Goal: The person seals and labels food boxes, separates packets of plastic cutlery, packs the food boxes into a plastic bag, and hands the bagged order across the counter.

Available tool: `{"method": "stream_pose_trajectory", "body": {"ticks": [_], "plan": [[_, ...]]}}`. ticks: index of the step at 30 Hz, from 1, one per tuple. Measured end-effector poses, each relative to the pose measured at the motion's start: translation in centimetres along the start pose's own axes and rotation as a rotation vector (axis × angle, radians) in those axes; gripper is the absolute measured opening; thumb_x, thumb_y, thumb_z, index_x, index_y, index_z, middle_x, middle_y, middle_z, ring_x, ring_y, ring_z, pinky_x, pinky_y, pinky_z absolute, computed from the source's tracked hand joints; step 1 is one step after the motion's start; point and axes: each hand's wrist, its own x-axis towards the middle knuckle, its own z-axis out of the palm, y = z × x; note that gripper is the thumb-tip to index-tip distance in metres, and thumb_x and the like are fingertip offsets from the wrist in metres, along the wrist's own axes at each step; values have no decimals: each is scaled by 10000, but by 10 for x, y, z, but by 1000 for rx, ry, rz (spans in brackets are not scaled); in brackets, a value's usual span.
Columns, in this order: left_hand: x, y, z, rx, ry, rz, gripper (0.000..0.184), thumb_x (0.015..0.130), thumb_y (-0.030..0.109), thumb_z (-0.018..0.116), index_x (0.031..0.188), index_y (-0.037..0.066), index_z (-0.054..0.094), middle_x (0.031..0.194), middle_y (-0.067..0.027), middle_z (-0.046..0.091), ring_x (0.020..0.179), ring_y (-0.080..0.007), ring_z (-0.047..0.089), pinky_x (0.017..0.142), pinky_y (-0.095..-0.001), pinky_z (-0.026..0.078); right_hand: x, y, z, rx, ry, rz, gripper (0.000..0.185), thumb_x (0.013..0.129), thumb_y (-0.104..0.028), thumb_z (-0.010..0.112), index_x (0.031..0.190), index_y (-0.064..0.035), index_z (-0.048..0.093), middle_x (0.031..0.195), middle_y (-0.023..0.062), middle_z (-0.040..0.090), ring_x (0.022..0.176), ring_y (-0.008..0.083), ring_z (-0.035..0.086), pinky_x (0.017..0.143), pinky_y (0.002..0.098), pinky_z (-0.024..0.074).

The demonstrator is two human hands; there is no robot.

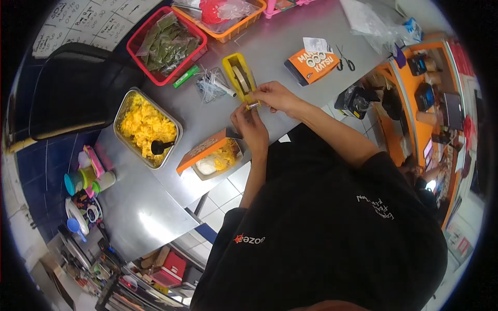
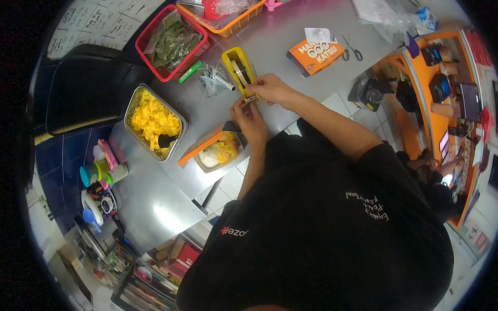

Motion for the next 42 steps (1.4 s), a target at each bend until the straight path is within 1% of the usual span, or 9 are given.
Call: {"method": "stream_pose_trajectory", "body": {"ticks": [4,9,13,18,21,25,34,38,42], "plan": [[-2,6,-4,14,-19,-79,276,1028,80,673,1289,9,617,1132,-169,634,1113,-317,659,941,-390,545,-32,22,11,-9,27,54,270,997,-377,726,976,-108,723,766,-58,521,672,53,476,531,250,375],[-5,17,-14,-849,39,-500,575,1018,58,682,1520,26,404,1186,-181,711,1034,-207,702,905,-341,545,-42,58,20,149,39,109,207,1005,-325,707,963,-122,706,762,-60,494,671,49,464,539,238,367],[-5,30,-18,-630,-84,-432,635,998,60,714,1520,34,352,1146,-171,730,1021,-203,703,918,-351,547,-35,70,16,176,25,123,180,1004,-295,663,1025,-121,706,826,-52,514,700,73,479,571,259,406],[2,29,-12,-338,-45,-289,491,971,73,752,1337,18,428,1025,-146,725,979,-194,699,876,-359,559,1,97,3,382,-84,222,189,997,-281,641,1058,-114,703,859,-43,534,720,97,499,606,294,444],[-9,9,-9,-12,-46,-172,449,968,79,761,1291,22,454,994,-133,711,923,-184,691,818,-342,561,23,128,-6,434,-400,324,169,1005,-270,639,1030,-114,699,866,-41,568,710,100,503,617,292,446],[-19,41,-8,-225,-111,-228,393,978,53,753,1266,20,488,996,-137,704,921,-190,686,852,-324,555,-22,112,-17,433,-427,174,181,1060,-305,633,1072,-139,705,935,-48,639,816,79,558,677,254,469],[14,108,139,-438,-417,-210,324,998,41,735,1255,-18,549,1098,-118,709,997,-165,671,915,-325,549,-77,93,-162,653,34,-44,180,973,-281,799,1008,-119,727,852,-66,602,735,42,498,604,217,390],[30,114,194,-452,-534,-277,349,1009,58,729,1312,-27,576,1083,-98,723,926,-118,666,789,-271,538,-68,85,-210,611,270,-93,193,946,-268,826,957,-103,727,799,-63,594,675,45,497,573,228,390],[29,116,220,-354,-520,-299,333,1008,93,744,1289,-17,603,1063,-89,733,808,-93,664,653,-231,515,-60,92,-238,524,210,-99,180,979,-260,794,961,-99,715,793,-55,619,627,38,497,549,223,387]]}}
